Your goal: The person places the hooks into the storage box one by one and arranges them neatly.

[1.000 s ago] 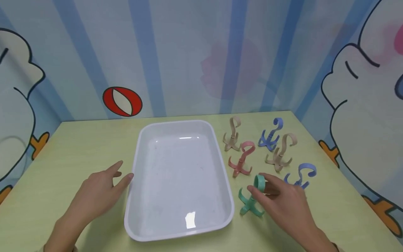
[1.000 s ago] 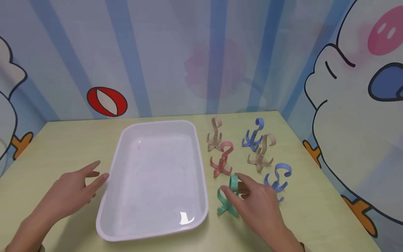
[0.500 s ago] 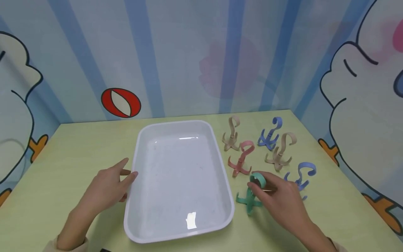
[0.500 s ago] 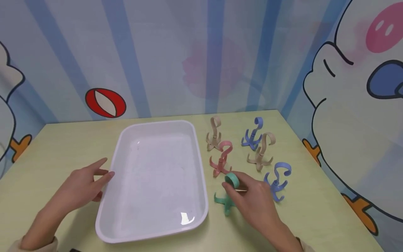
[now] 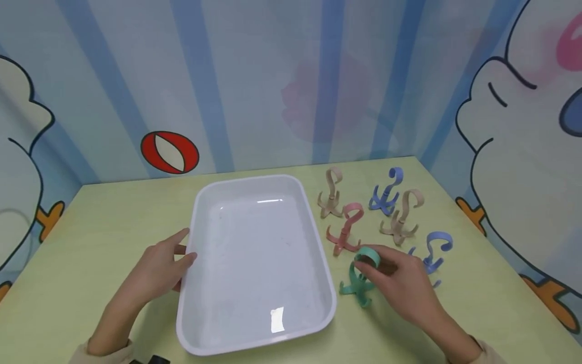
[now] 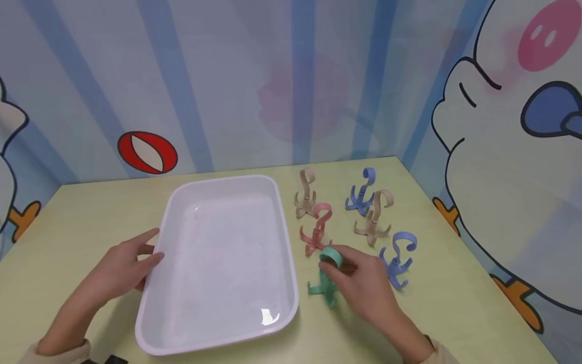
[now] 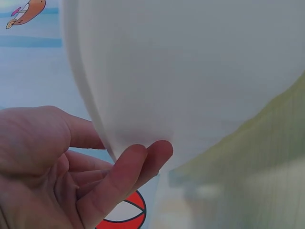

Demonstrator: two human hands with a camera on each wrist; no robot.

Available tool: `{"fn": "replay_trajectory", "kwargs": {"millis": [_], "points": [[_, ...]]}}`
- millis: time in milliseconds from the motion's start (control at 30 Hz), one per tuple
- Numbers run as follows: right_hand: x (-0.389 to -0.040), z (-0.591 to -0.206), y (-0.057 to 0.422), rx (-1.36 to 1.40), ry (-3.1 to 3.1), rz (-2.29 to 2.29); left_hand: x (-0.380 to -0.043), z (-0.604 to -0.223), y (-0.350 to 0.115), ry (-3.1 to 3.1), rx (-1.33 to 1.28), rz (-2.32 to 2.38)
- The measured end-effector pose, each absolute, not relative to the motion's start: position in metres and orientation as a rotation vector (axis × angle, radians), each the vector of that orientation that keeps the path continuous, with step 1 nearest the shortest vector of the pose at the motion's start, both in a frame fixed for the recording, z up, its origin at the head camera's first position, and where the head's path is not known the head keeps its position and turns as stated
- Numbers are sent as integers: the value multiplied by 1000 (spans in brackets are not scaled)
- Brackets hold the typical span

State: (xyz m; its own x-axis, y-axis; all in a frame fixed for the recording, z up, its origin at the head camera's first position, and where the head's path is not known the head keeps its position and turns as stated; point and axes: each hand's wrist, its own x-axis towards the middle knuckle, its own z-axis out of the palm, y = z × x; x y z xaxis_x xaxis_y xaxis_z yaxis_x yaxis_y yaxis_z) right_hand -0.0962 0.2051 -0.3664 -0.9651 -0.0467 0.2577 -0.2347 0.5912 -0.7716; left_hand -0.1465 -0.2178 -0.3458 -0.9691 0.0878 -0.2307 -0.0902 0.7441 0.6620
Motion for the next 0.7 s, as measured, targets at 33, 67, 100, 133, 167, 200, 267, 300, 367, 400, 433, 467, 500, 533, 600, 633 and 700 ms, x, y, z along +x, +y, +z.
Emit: {"fn": "replay_trajectory", "kwargs": {"millis": [33,67,100,133,167,200,267,300,367,400,433,467,500,533,600,633,700], "points": [[-97,-366,206,237,-2616,1331,-147,-346,-219,2683,-3,1056],[-98,-364,207,233,-2625,1343,-148,-347,-220,2667,-3,1069],[-99,-363,208,233,-2630,1355,-148,-347,-222,2652,2,1082],[-100,-362,209,231,-2637,1362,-149,-347,-223,2636,6,1096],[-101,-361,210,229,-2642,1362,-150,-346,-225,2620,14,1107],[-101,-360,210,231,-2642,1363,-152,-346,-226,2602,23,1120],[-103,-357,212,236,-2639,1363,-154,-345,-229,2570,45,1139],[-104,-356,213,242,-2636,1369,-155,-344,-230,2551,53,1148],[-105,-354,213,263,-2628,1367,-157,-343,-232,2513,62,1167],[-106,-352,213,271,-2623,1373,-158,-343,-233,2496,68,1179],[-107,-351,214,285,-2617,1373,-159,-343,-234,2481,74,1190],[-108,-349,214,295,-2608,1376,-159,-343,-235,2468,79,1201],[-109,-348,214,304,-2600,1383,-159,-344,-236,2455,86,1213],[-109,-346,214,315,-2588,1397,-160,-344,-236,2449,92,1223],[-111,-343,215,325,-2566,1429,-161,-345,-237,2448,104,1226],[-112,-342,215,334,-2550,1451,-161,-345,-237,2452,108,1222],[-113,-340,216,340,-2523,1493,-162,-344,-236,2462,114,1209]]}}
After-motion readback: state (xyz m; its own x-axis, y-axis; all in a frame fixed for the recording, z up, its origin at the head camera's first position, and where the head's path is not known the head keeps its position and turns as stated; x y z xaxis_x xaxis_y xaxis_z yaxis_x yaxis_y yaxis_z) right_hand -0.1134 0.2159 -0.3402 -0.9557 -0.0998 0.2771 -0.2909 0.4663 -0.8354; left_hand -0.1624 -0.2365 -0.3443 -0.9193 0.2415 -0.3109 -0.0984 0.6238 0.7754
